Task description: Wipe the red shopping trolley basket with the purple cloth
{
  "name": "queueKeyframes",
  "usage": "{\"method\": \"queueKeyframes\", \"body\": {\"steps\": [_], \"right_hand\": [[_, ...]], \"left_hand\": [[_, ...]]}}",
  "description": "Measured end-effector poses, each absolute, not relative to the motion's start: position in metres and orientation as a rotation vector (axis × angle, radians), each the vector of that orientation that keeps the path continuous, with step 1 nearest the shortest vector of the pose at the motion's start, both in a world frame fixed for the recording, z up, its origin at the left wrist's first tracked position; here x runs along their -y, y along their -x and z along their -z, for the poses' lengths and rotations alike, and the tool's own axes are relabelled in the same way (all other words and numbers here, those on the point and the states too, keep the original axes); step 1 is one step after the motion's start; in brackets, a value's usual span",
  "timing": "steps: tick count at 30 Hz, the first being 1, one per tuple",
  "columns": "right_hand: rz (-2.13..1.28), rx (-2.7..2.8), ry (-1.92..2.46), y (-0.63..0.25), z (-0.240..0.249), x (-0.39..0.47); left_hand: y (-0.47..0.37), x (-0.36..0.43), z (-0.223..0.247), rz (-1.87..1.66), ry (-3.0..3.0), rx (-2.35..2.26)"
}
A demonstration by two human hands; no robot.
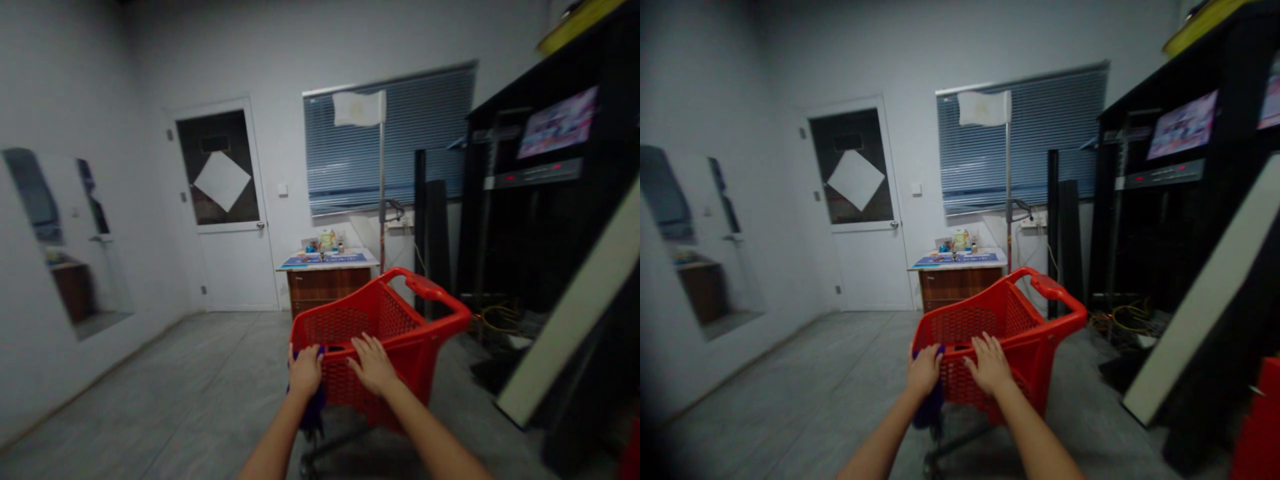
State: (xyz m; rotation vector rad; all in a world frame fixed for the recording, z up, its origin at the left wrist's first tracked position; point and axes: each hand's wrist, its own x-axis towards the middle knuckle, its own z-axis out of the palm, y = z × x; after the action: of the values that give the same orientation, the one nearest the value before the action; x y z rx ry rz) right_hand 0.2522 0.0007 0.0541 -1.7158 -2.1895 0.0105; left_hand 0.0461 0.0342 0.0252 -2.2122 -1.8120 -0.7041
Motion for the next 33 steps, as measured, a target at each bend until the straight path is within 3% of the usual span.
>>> {"method": "queueKeyframes", "body": {"steps": [17,27,33], "right_hand": [[-0.014,2.193,1.655,-0.231,-0.051,-0.003],[-0.01,2.182,1.625,-0.228,-0.049,-0.002],[-0.003,2.2,1.614,-0.227,-0.047,-0.004]], "left_hand": [[-0.034,-0.041,-0.022,0.749,2.259,1.742],[-0.067,-0.03,-0.019,0.788,2.322,1.586],[-0.052,-0.03,-0.02,0.812,2.248,1.729]]}}
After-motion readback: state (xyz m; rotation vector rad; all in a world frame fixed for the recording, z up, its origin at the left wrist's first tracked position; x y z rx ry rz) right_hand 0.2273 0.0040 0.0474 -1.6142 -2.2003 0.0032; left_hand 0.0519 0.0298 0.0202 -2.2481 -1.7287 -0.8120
